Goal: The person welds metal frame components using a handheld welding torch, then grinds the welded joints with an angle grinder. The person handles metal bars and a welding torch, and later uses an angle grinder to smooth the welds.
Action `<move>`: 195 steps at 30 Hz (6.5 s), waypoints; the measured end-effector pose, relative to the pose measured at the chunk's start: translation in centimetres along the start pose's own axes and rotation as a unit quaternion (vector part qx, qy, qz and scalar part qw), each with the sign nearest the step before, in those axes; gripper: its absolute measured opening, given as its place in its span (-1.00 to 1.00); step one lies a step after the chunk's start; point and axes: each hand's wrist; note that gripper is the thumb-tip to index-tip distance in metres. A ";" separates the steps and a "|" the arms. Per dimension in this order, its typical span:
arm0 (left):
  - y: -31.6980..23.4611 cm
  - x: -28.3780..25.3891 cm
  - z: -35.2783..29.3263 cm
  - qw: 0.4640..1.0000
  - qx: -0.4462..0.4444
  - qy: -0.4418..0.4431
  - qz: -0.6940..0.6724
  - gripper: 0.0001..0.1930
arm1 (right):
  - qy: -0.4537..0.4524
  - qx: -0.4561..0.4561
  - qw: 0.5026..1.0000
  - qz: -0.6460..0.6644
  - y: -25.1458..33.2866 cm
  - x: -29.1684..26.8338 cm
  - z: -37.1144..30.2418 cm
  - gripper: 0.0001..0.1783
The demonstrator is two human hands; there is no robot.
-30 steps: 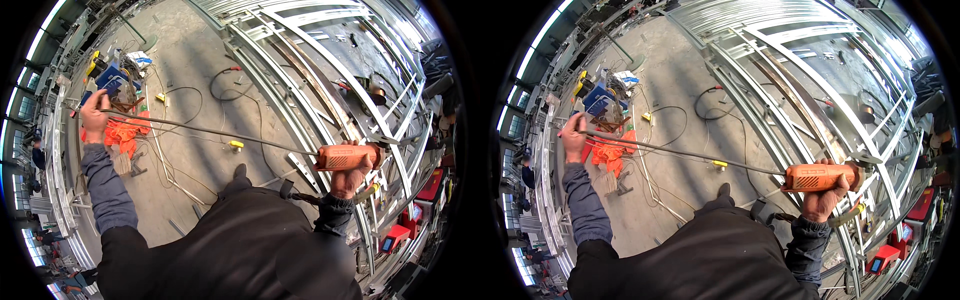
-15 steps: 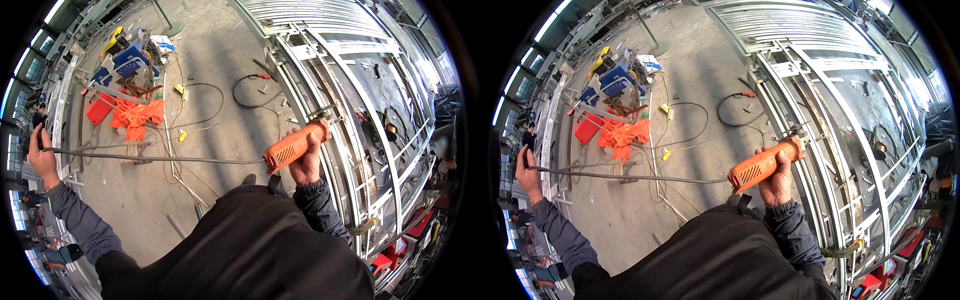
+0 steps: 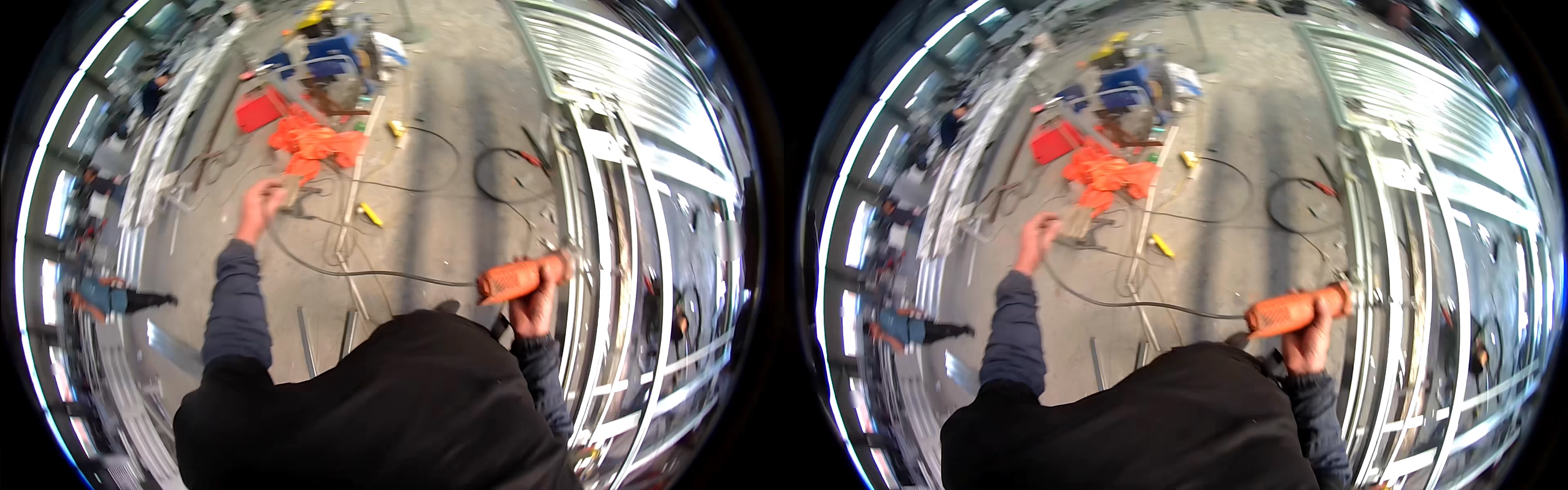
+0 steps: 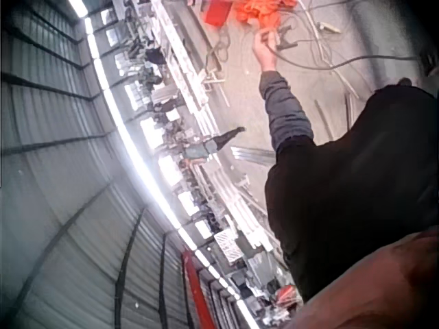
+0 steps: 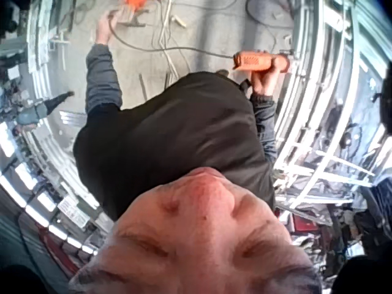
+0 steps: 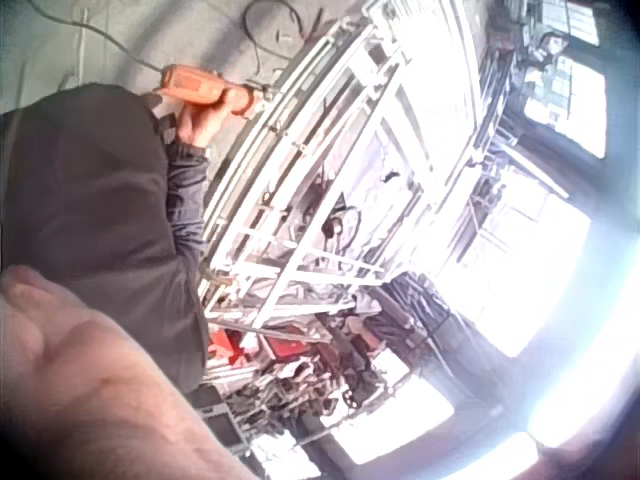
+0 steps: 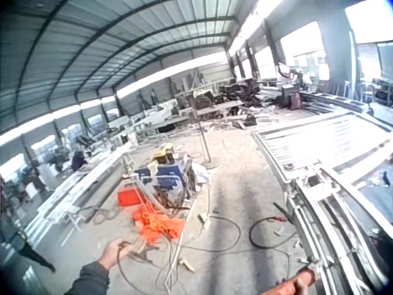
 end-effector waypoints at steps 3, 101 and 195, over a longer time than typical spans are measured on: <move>-3.6 7.5 -1.9 0.969 -0.018 0.123 -0.212 -0.74 | 0.048 0.005 0.999 -0.025 0.6 -0.7 -0.3 -0.34; -21.1 54.6 -0.6 0.691 0.287 0.650 -0.136 -0.62 | -0.580 -0.141 0.774 -0.214 -9.9 -22.9 -24.6 -0.50; -68.3 58.0 -76.4 0.293 0.802 0.487 -0.186 -0.30 | -0.715 -0.544 0.366 0.244 -32.3 -26.8 -70.0 -0.64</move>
Point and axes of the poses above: each hand's wrist, its own z-axis towards the middle knuckle, its own x-axis out of the palm, y = z × x, and after that the axes turned 6 degrees about x, right-handed
